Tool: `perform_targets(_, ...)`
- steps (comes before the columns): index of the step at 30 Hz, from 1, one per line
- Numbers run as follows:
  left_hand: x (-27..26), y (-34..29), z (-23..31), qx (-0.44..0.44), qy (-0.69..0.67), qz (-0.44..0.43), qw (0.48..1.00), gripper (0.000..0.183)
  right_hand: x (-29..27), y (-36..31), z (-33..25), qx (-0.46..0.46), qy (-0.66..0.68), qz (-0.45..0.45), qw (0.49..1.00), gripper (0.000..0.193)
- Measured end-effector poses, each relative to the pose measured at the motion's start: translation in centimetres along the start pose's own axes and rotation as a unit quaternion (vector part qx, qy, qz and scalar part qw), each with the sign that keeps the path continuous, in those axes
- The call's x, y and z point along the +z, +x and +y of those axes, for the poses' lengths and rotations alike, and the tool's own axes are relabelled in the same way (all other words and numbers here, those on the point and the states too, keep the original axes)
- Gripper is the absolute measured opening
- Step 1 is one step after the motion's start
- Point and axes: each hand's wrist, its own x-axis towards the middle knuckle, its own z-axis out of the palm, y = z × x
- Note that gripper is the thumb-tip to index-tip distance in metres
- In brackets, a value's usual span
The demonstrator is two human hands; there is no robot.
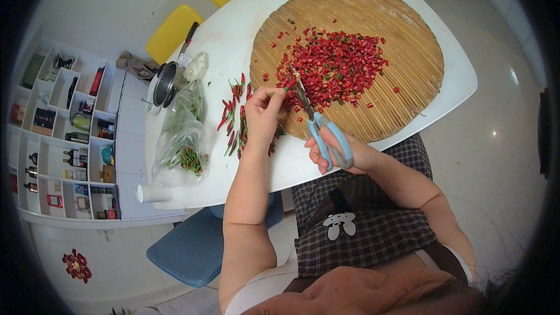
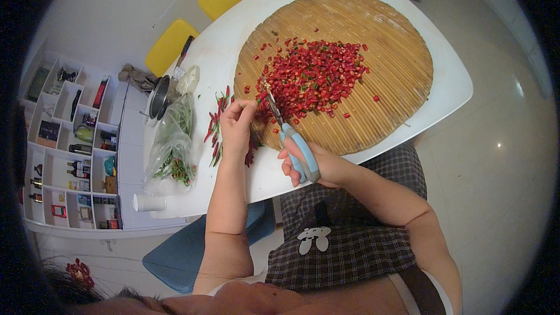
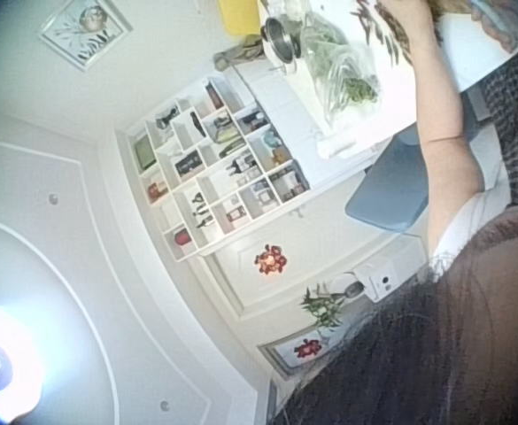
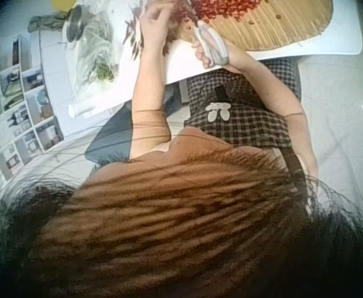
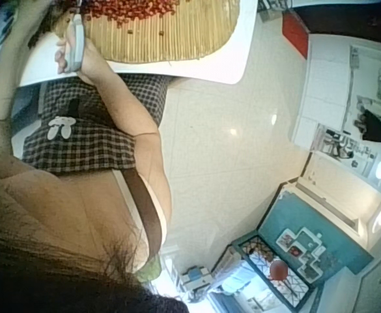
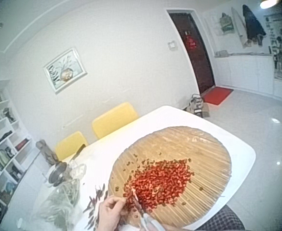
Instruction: The person uses scissors to cut small red chili peppers into pieces over a large round wooden board.
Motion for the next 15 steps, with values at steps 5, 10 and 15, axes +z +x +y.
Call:
perform_targets(5,-0.18,0.16,-0.26,0.002,-0.012,-0.019,1.000,0.012,0.14,-0.10,-0.20,0.010,-0.004,-0.016,1.000,0.040)
perform_targets(10,-0.44,0.30,-0.50,0.002,-0.009,-0.017,1.000,0.012,0.28,-0.24,-0.15,0.009,0.006,-0.014,1.000,0.038)
perform_targets(15,-0.29,0.42,-0.56,-0.006,-0.016,-0.015,1.000,0.013,0.40,-0.34,-0.51,0.019,-0.020,-0.015,1.000,0.038)
